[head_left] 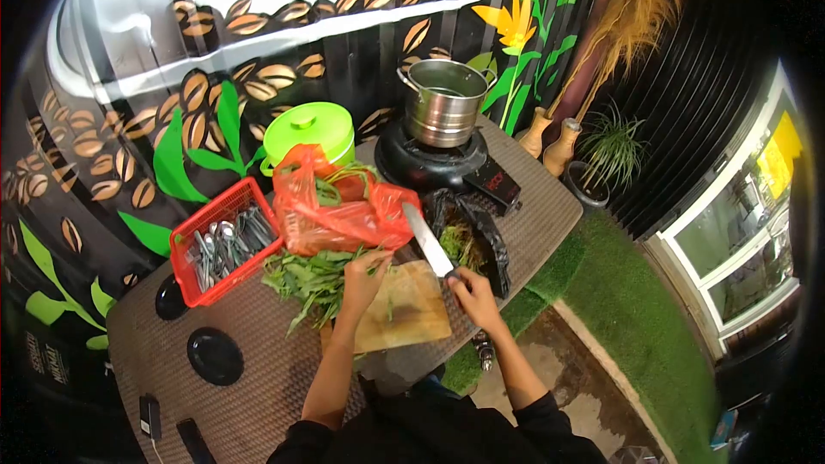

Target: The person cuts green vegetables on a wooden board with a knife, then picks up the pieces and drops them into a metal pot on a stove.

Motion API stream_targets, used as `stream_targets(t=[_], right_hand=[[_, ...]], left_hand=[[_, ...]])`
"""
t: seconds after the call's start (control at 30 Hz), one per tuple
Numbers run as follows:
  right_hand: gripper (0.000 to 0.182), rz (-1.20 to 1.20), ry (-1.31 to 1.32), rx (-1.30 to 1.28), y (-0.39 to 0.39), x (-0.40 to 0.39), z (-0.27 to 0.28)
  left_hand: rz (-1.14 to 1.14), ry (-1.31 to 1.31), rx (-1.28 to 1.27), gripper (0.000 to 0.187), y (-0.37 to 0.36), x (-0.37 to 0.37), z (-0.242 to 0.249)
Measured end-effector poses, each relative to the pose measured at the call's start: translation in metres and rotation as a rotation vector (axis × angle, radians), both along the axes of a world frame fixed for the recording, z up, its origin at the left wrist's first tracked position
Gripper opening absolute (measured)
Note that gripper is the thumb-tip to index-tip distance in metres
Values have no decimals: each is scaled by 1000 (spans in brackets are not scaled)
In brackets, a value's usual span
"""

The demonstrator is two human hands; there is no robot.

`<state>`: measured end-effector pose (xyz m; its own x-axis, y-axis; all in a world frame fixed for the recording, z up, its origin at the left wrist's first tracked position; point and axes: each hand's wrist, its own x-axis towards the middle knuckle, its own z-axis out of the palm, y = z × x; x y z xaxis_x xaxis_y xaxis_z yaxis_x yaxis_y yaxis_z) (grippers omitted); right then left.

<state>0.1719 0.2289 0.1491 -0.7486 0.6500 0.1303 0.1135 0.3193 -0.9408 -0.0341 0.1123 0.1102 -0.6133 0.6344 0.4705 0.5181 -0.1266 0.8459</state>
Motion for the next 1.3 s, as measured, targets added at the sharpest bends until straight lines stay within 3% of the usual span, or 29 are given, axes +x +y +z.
stream_targets(t=[0.07, 0.13, 0.23, 0.43, 0.6, 0.7, 0.77, 0.93, 1.0, 1.2, 1.27, 1.3], right_hand=[[24, 16, -69, -56, -28, 8, -29], [22, -13, -61, 152, -52, 11, -52], [20, -40, -184, -57, -85, 23, -70], [20, -232, -210, -17, -115, 32, -96], [16, -320, -192, 18, -110, 32, -120], [20, -379, -191, 188, -103, 30, -131], [25, -425, -393, 326, -98, 26, -129], [24, -431, -563, 472, -73, 4, -112], [22, -429, -601, 494, -61, -4, -113], [18, -235, -534, 773, -42, 7, -110], [17, -136, -381, 911, -40, 16, -108], [17, -138, -384, 912, -42, 21, -103]], left_hand=[[17, -39, -118, 16, -39, -4, -14], [25, -69, -229, 17, -64, -7, -23], [117, -14, -266, 18, -82, -9, -43], [-315, -175, -341, 26, -78, 0, -75], [-219, 9, -484, 34, -61, 15, -86], [-164, 139, -403, 31, -59, 27, -85], [-153, 248, -340, 29, -59, 28, -88], [-217, -75, -384, 9, -51, 13, -109], [-163, -68, -332, 7, -54, 14, -108], [-56, -63, -288, 19, -57, -1, -98], [-50, -62, -326, 23, -55, -9, -96], [-8, 70, -314, 28, -50, -15, -105]])
